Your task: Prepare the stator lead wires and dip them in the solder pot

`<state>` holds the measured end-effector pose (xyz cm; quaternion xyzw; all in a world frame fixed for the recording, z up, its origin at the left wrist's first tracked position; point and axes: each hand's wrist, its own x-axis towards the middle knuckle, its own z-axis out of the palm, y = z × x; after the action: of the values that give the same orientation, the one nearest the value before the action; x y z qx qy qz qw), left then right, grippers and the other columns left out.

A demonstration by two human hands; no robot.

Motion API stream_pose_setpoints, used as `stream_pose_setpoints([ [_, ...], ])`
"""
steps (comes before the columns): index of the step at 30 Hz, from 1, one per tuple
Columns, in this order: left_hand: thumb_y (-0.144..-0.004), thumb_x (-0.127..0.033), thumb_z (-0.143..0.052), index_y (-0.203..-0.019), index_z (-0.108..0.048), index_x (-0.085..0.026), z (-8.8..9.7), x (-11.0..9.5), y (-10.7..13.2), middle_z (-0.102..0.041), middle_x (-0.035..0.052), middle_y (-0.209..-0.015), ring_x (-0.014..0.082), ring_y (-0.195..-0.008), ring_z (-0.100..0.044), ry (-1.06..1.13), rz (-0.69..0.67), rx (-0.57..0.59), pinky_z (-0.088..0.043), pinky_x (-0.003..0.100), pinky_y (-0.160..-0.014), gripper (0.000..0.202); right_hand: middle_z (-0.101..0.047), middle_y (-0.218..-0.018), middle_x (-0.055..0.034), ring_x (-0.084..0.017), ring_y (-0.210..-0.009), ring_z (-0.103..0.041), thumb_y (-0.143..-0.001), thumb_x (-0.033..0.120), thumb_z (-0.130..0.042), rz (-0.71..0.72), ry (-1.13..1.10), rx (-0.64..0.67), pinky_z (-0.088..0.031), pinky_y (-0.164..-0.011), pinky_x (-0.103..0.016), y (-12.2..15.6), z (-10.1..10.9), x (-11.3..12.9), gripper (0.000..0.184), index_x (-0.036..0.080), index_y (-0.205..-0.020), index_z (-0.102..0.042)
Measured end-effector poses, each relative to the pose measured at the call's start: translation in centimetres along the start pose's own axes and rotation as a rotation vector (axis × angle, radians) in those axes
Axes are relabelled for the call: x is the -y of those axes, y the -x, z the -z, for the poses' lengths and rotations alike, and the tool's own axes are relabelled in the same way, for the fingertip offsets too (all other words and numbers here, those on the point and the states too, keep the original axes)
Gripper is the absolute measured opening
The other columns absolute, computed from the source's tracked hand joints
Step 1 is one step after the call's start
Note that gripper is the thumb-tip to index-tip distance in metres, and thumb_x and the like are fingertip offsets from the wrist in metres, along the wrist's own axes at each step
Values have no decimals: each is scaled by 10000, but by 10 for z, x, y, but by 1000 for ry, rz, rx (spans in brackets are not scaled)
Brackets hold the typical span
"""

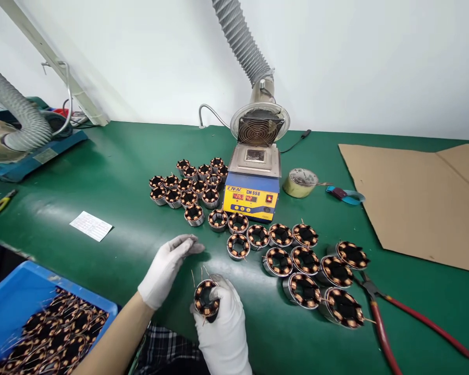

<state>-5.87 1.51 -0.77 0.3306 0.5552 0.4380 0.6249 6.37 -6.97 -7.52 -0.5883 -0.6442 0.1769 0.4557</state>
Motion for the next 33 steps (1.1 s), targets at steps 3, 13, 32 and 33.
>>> stream_pose_setpoints([
  [3, -587, -284, -738, -889, -658, -150, 4, -1, 8, -712, 50, -810, 185, -820, -633, -128, 119, 119, -454, 302, -800, 340, -664, -986, -111, -284, -878, -639, -733, 273, -640, 10, -20, -9, -536, -727, -426, -1, 0, 0, 235, 235, -933, -521],
  [13, -477, -202, -734, -555, -577, -153, -7, 8, 20, -578, -36, -533, 96, -541, -511, -120, 168, 25, -410, 233, -566, 182, -663, -1009, -112, -286, -920, -632, -752, 317, -647, -37, -62, 15, -531, -748, -425, 3, -2, -3, 260, 230, -969, -533],
  [32, -763, -391, -540, -779, -716, -250, 19, 21, 6, -741, 12, -897, 241, -1077, -570, -594, -214, 271, -221, 462, -1104, 226, -659, -1015, -152, -293, -885, -659, -673, 294, -686, 18, 122, 39, -570, -720, -407, 3, 1, -13, 558, 162, -1162, -451],
  [33, -752, -403, -544, -774, -718, -237, 19, 22, 5, -743, 22, -887, 237, -1020, -601, -545, -212, 206, -248, 460, -1097, 241, -658, -1024, -152, -294, -899, -655, -666, 283, -687, 18, 114, 47, -565, -738, -412, 3, 1, -13, 564, 163, -1165, -453],
])
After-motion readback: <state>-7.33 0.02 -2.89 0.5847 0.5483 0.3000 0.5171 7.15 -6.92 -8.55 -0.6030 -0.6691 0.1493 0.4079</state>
